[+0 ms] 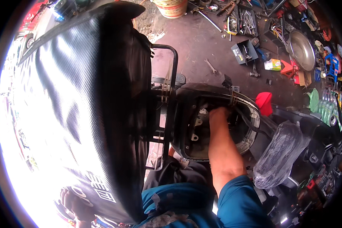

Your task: The person removes the under-seat compartment from an electric scooter and handles the internal wiring. The person then retrieves a motor hub, handles its wires and connector, and picks up a tool from the workshop floor.

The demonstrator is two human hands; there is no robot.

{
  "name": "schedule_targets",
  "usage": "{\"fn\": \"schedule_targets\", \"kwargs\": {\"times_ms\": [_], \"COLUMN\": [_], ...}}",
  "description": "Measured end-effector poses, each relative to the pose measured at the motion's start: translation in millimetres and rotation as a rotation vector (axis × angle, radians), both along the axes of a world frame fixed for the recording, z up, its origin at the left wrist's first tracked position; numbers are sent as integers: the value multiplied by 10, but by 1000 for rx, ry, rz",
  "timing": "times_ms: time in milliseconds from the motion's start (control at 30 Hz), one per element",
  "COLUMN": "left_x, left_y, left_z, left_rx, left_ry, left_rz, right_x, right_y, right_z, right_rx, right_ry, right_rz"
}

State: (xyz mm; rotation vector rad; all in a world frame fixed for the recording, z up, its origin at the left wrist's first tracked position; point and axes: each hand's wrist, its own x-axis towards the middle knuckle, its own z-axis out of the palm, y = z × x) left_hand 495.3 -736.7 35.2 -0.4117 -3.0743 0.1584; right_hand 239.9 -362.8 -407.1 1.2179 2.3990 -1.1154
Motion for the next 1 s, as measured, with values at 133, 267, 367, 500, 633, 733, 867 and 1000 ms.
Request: {"fn": "schedule_targets", "kwargs": {"times_ms": [133, 267, 367, 500, 633, 733, 867, 1000], "left_x": [-29, 8, 24, -44, -133, -161, -167, -171], "left_y": [5, -8, -29, 66, 161, 204, 199, 195], "left_z": [-22, -5, -14, -25, -44, -44, -22, 20], "left_rx": [-6, 44, 32, 26, 21, 17, 22, 49], "left_ry": [6, -4, 4, 24, 36, 40, 41, 54], "left_rz": [-2, 26, 44, 63, 77, 89, 102, 125], "right_x": [49, -22, -20, 13, -80, -86, -17, 22], "right_y": [31, 291, 478, 524, 378, 340, 291, 253], "right_z": [-7, -31, -100, -186, -245, -245, -246, -251], "right_rx": [-108, -617, -874, -882, -867, -859, -860, -859], "right_ry": [-27, -95, -160, -69, 19, 55, 80, 97], "right_rz": [-29, -284, -446, -593, -705, -759, -811, -839]}}
